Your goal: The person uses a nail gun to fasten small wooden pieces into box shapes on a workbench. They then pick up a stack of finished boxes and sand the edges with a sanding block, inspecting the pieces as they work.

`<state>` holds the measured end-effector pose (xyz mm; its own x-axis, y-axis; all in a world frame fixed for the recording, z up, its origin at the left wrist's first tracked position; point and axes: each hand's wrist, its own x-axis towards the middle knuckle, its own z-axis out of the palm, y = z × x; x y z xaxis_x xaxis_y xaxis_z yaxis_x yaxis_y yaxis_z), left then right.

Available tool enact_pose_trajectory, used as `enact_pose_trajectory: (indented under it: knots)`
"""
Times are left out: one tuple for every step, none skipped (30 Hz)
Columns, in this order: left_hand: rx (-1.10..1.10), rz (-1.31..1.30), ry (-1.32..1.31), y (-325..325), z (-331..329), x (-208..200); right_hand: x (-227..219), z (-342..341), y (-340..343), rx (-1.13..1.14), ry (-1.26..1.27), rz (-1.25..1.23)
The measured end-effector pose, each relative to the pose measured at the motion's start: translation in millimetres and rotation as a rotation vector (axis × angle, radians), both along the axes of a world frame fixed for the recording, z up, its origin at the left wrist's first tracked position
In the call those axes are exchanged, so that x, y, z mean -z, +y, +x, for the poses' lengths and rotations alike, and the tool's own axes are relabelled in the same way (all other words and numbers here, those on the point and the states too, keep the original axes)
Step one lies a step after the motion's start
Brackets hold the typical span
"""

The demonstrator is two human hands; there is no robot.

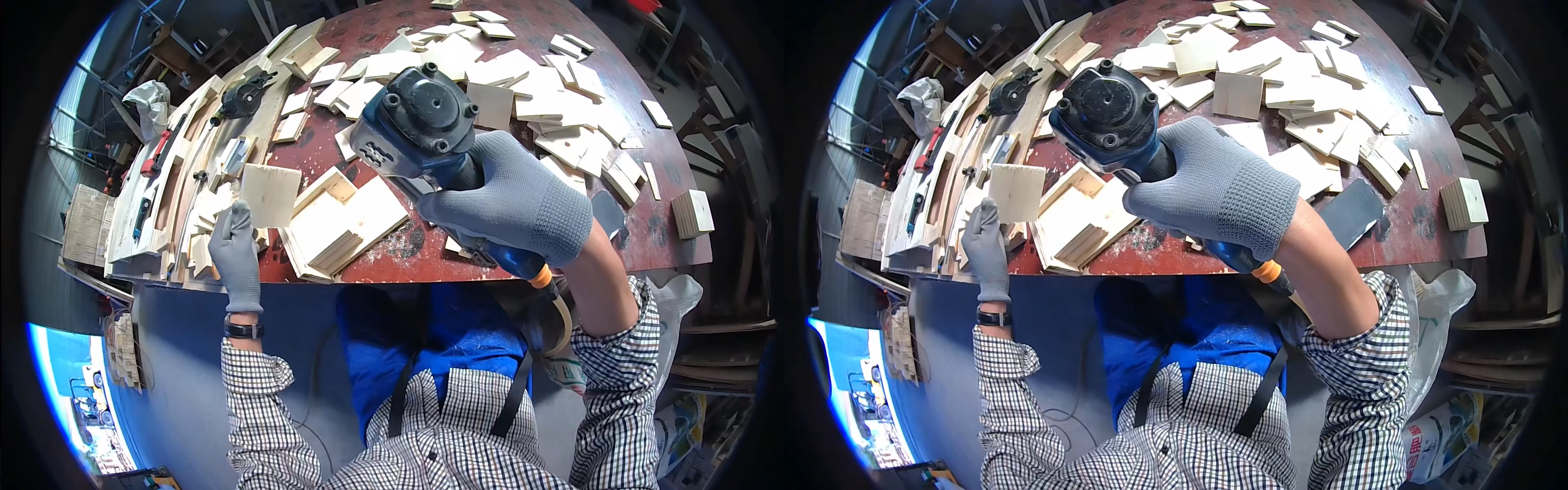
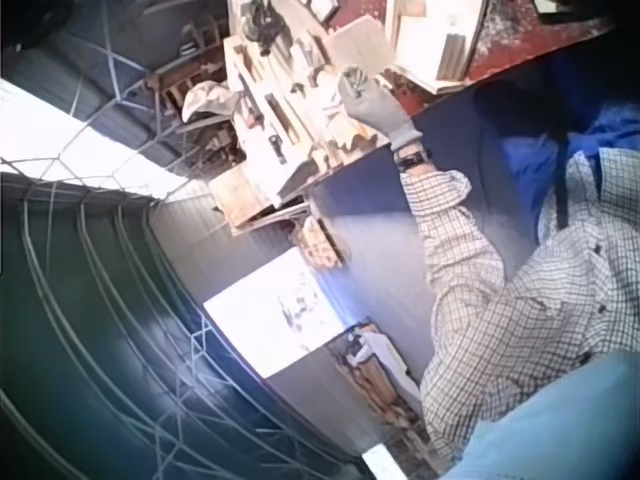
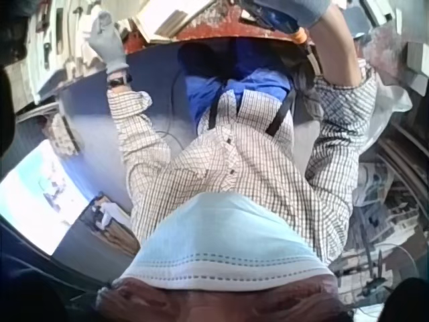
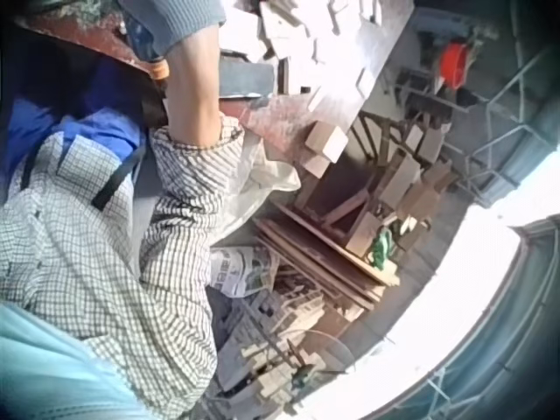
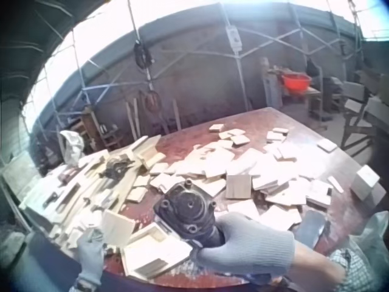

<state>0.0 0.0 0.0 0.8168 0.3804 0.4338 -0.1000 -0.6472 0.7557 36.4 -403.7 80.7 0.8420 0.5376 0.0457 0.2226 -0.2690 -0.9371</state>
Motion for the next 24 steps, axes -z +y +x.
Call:
enact_pose_trajectory:
  knots:
    - [-0.043,-0.179,0.055,-16.7,-1.3,-9.1,0.6,-0.6,-4.0,0.009,0.011,0.0]
    - [-0.086,-0.357,0.112,-27.6,-2.4,-12.9,0.8,-1.3,-6.9,0.016,0.024,0.002]
    - [-0.071,-0.458,0.151,-30.6,-6.9,-15.8,-2.3,-4.9,-5.9,0.017,0.043,0.005]
    - [-0.055,-0.56,0.189,-32.4,-10.3,-18.4,-6.4,-8.4,-5.0,0.019,0.062,0.007]
    - [-0.039,-0.662,0.227,-33.8,-14.0,-21.4,-9.2,-11.6,-4.2,0.021,0.081,0.009]
    - [0.046,-0.677,0.242,-37.1,-17.0,-26.8,-8.8,-11.5,-5.1,0.023,0.079,0.016]
    - [0.055,-0.697,0.253,-36.2,-14.7,-26.8,-9.8,-11.0,-6.6,0.022,0.065,0.006]
    - [0.065,-0.718,0.265,-34.4,-10.5,-24.5,-11.1,-10.2,-8.2,0.021,0.051,-0.004]
    - [0.067,-0.743,0.287,-32.3,-10.9,-19.9,-11.0,-11.0,-8.9,0.018,0.051,-0.018]
    - [0.082,-0.813,0.275,-31.4,-13.7,-16.8,-10.7,-12.6,-9.1,0.018,0.016,-0.021]
    - [0.096,-0.882,0.262,-31.2,-18.0,-13.9,-9.3,-13.8,-9.0,0.019,0.028,-0.019]
    - [0.116,-0.951,0.247,-31.4,-20.3,-10.7,-7.6,-14.1,-9.4,0.024,0.036,-0.018]
    - [0.136,-1.019,0.231,-30.1,-23.2,-6.8,-8.0,-15.0,-8.8,0.029,0.044,-0.017]
    - [0.225,-1.124,0.22,-26.9,-27.7,0.0,-15.1,-18.0,-10.4,0.032,0.131,-0.036]
    - [0.381,-1.529,0.37,-18.0,-29.5,-4.0,-15.1,-18.6,-9.2,0.038,0.119,-0.031]
    - [0.441,-1.683,0.356,-18.9,-39.3,0.1,-14.8,-18.9,-8.2,0.043,0.107,-0.026]
    - [0.503,-1.836,0.337,-26.3,-47.6,8.2,-14.2,-19.0,-7.0,0.046,0.095,-0.02]
    - [0.31,-1.812,0.321,-44.5,-48.9,12.3,-11.5,-18.6,-5.9,0.045,0.091,-0.003]
    - [0.465,-2.002,0.309,-52.0,-56.7,19.5,-11.7,-19.5,-4.4,0.044,0.118,0.003]
    - [0.481,-1.989,0.267,-62.0,-61.4,28.0,-12.1,-20.6,-2.5,0.044,0.146,0.009]
    - [0.506,-1.976,0.23,-72.8,-61.4,38.9,-14.1,-21.6,-3.3,0.052,0.169,0.012]
    - [0.486,-0.97,0.273,-78.3,-62.9,57.4,-15.1,-24.1,-0.8,0.058,0.178,0.009]
    - [0.473,-0.406,0.307,-77.6,-70.8,69.7,-16.1,-27.0,2.0,0.065,0.188,0.006]
    - [0.42,0.107,0.274,-86.3,-75.3,70.4,-16.8,-28.3,3.1,0.078,0.192,-0.001]
